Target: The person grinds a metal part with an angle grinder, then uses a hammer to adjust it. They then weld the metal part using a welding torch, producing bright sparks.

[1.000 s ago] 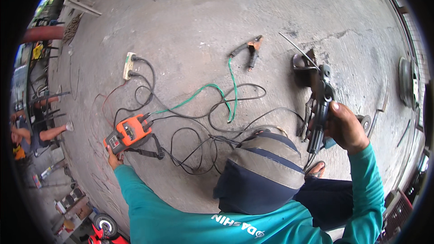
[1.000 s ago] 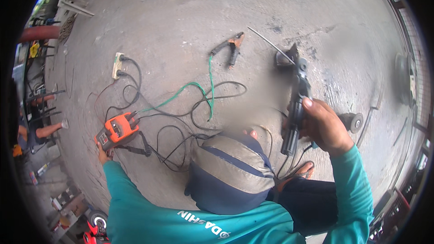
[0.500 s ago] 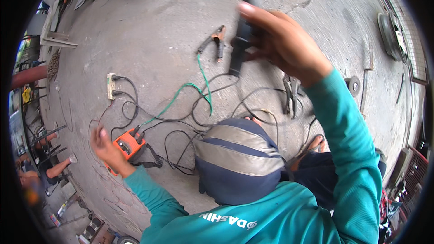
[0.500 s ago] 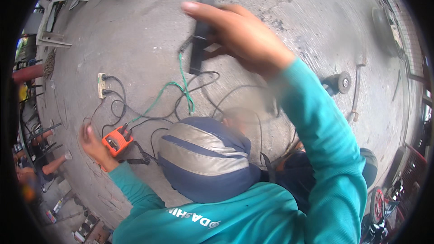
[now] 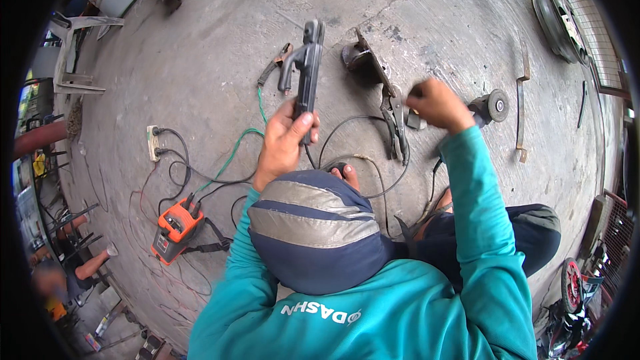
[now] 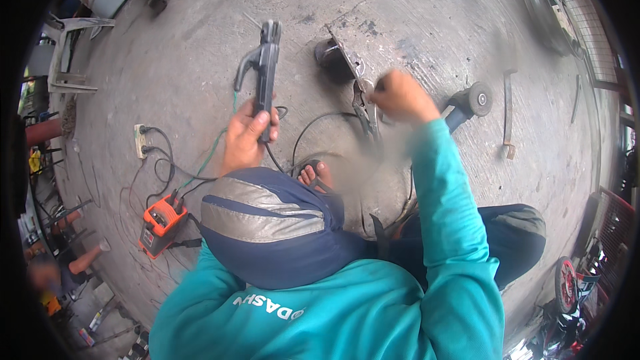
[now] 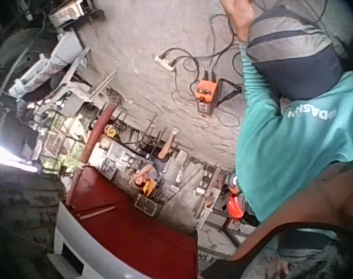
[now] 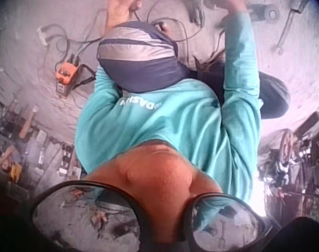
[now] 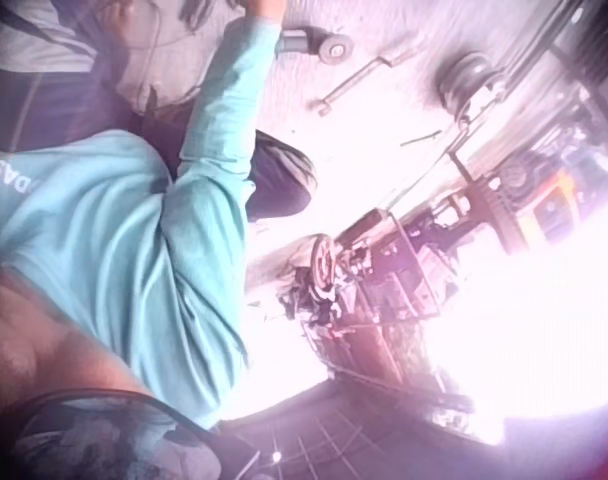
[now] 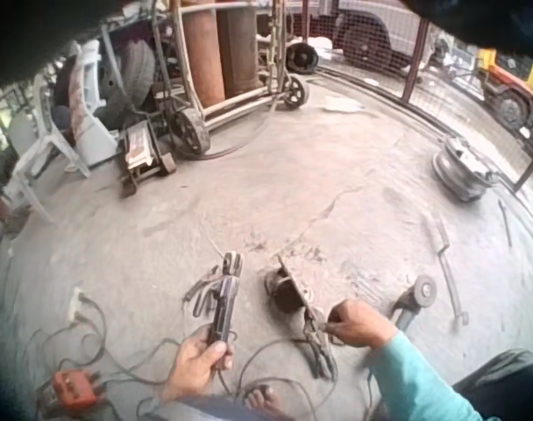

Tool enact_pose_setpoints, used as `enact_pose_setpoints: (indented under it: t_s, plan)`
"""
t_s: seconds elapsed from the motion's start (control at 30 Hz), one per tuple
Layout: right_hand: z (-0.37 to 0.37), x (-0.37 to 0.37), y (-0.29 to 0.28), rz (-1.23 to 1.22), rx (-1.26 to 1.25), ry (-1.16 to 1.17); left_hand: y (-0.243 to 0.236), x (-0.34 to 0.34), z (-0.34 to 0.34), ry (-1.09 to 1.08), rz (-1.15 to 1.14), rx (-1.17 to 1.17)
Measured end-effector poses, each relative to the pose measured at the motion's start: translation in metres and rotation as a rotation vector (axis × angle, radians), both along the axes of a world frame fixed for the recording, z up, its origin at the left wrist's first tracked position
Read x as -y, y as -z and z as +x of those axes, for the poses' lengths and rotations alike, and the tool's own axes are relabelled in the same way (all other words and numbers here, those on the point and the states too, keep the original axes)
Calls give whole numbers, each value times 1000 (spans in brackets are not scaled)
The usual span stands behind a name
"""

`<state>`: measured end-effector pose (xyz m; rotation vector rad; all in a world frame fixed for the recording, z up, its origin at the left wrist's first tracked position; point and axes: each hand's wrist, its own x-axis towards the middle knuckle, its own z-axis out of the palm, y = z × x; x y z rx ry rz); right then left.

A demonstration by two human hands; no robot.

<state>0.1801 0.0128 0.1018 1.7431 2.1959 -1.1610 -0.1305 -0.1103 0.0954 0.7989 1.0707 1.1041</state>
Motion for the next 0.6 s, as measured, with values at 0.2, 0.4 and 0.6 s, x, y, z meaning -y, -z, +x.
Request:
enact_pose_setpoints:
  t_s: [0.2, 0.4, 0.6]
  plan:
    - [-1, 100, 89, -115, 305, 252, 39, 64, 61, -76, -214, 219]
    - [9, 121, 127, 75, 23, 303, 64, 89, 52, 62, -274, 103]
    - [-46, 122, 103, -76, -380, 364, 43, 99, 49, 34, -224, -3]
